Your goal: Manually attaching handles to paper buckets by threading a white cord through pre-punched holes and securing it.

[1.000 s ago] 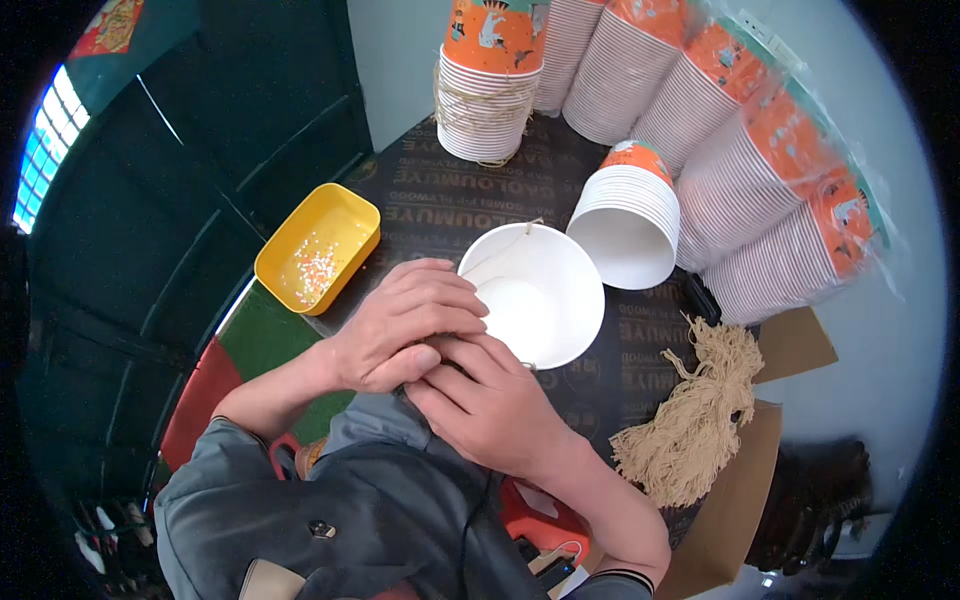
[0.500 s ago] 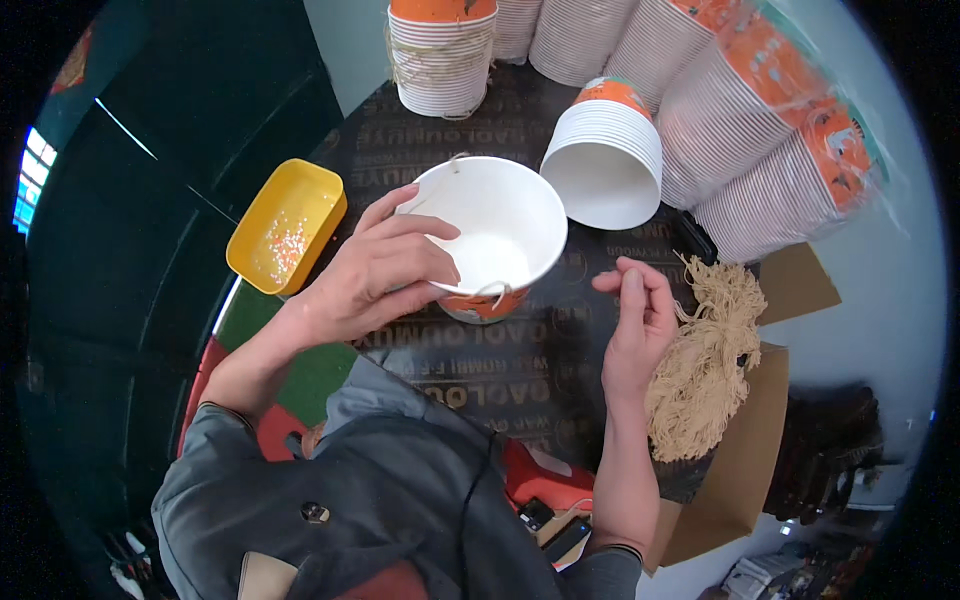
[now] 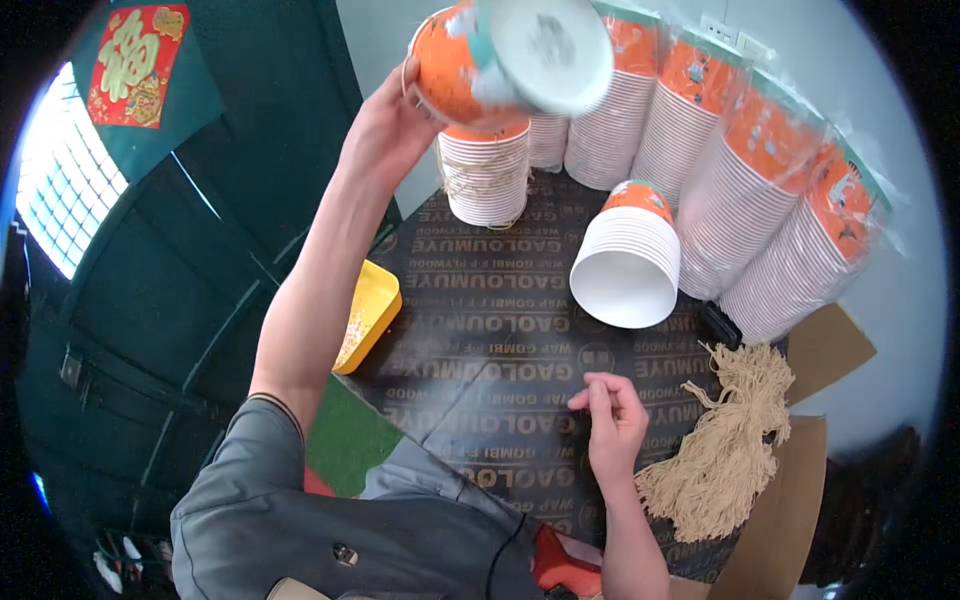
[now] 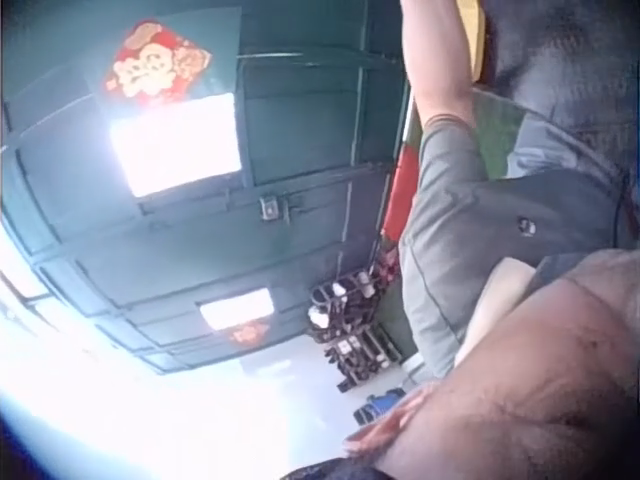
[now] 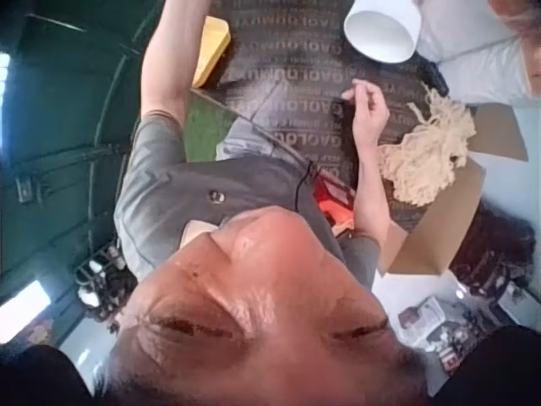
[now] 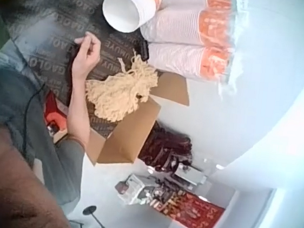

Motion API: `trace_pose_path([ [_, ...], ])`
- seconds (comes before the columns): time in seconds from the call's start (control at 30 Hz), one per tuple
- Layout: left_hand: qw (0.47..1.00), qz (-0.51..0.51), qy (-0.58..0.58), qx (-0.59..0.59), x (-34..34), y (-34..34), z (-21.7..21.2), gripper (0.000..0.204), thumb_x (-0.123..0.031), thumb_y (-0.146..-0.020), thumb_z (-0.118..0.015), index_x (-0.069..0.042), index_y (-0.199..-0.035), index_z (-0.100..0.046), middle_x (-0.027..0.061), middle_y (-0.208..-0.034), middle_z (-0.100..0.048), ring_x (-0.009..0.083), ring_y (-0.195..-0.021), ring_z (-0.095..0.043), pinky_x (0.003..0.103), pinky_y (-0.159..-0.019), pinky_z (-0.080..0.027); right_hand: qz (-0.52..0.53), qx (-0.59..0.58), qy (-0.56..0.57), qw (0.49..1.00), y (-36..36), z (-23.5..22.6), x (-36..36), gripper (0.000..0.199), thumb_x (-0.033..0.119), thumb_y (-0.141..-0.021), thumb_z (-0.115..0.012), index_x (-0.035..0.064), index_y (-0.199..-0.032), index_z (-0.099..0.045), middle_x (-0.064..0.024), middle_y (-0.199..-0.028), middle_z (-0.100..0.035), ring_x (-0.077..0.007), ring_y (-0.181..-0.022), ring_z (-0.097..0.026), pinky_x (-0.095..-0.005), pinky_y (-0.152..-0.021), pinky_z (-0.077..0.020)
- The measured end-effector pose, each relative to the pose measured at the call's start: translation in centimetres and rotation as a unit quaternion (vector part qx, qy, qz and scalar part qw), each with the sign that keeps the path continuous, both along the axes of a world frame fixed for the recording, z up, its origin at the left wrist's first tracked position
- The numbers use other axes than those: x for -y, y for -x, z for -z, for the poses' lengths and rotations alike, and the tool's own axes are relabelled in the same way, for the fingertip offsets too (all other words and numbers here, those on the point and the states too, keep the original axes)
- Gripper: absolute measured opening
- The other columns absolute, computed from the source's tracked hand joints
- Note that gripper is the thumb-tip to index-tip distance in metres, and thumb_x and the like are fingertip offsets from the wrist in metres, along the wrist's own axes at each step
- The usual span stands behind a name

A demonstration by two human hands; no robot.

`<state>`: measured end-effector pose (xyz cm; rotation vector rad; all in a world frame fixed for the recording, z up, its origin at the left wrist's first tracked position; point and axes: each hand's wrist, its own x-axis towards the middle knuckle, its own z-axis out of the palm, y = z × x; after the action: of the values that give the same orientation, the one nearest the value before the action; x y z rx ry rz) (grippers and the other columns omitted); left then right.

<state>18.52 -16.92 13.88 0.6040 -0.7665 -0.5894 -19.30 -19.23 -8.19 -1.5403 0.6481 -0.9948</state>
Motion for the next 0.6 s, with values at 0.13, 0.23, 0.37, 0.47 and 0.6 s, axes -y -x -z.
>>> trace_pose_path([
  [0.13, 0.982, -0.001, 0.022, -0.190, 5.9, -8.2, -0.9, 0.032, -0.025, -0.117, -0.056, 0.001, -0.137, -0.059, 0.0139, -0.140, -0.065, 0.0298, -0.138, -0.061, 0.056, -0.122, -0.050, -0.027, -0.018, 0.007, 0.999, -0.4, 0.3, -0.2, 0.018, 0.011, -0.115, -0.060, -0.0020, -0.118, -0.071, -0.0047, -0.086, -0.075, -0.0099, -0.081, -0.071, -0.0265, -0.080, -0.0562],
  [0.23, 0.976, -0.030, -0.043, -0.211, 8.0, -10.6, 0.8, 0.024, -0.024, -0.114, -0.063, -0.003, -0.125, -0.066, 0.0087, -0.122, -0.066, 0.0247, -0.124, -0.062, 0.046, -0.110, -0.056, -0.035, -0.009, -0.018, 0.999, -0.3, 0.8, 0.0, 0.017, 0.011, -0.115, -0.060, -0.0021, -0.118, -0.071, -0.0050, -0.086, -0.075, -0.0101, -0.081, -0.071, -0.0263, -0.080, -0.0561],
  [0.37, 0.964, -0.071, -0.135, -0.219, 8.5, -14.0, 3.2, 0.022, -0.027, -0.112, -0.069, -0.006, -0.112, -0.068, 0.0038, -0.097, -0.064, 0.0183, -0.086, -0.062, 0.036, -0.084, -0.061, -0.058, -0.017, -0.016, 0.998, -0.6, 0.5, -0.2, 0.017, 0.012, -0.114, -0.061, -0.0018, -0.118, -0.071, -0.0052, -0.086, -0.076, -0.0085, -0.081, -0.071, -0.0255, -0.077, -0.0547],
  [0.47, 0.958, -0.054, -0.128, -0.250, 9.6, -14.1, 3.4, 0.024, -0.026, -0.112, -0.068, -0.004, -0.104, -0.067, 0.0027, -0.086, -0.063, 0.0165, -0.073, -0.060, 0.033, -0.071, -0.061, -0.062, -0.018, -0.026, 0.998, -0.6, 0.6, -0.3, 0.018, 0.013, -0.114, -0.062, -0.0013, -0.118, -0.072, -0.0049, -0.086, -0.077, -0.0070, -0.080, -0.070, -0.0249, -0.075, -0.0536],
  [0.6, 0.960, -0.055, -0.134, -0.239, 9.4, -14.2, 4.6, 0.024, -0.024, -0.115, -0.061, -0.005, -0.101, -0.064, 0.0028, -0.086, -0.063, 0.0154, -0.071, -0.060, 0.029, -0.066, -0.062, -0.062, -0.028, -0.019, 0.998, -0.6, 0.7, -0.3, 0.018, 0.014, -0.114, -0.063, -0.0009, -0.117, -0.073, -0.0043, -0.086, -0.077, -0.0067, -0.080, -0.070, -0.0248, -0.074, -0.0541],
])
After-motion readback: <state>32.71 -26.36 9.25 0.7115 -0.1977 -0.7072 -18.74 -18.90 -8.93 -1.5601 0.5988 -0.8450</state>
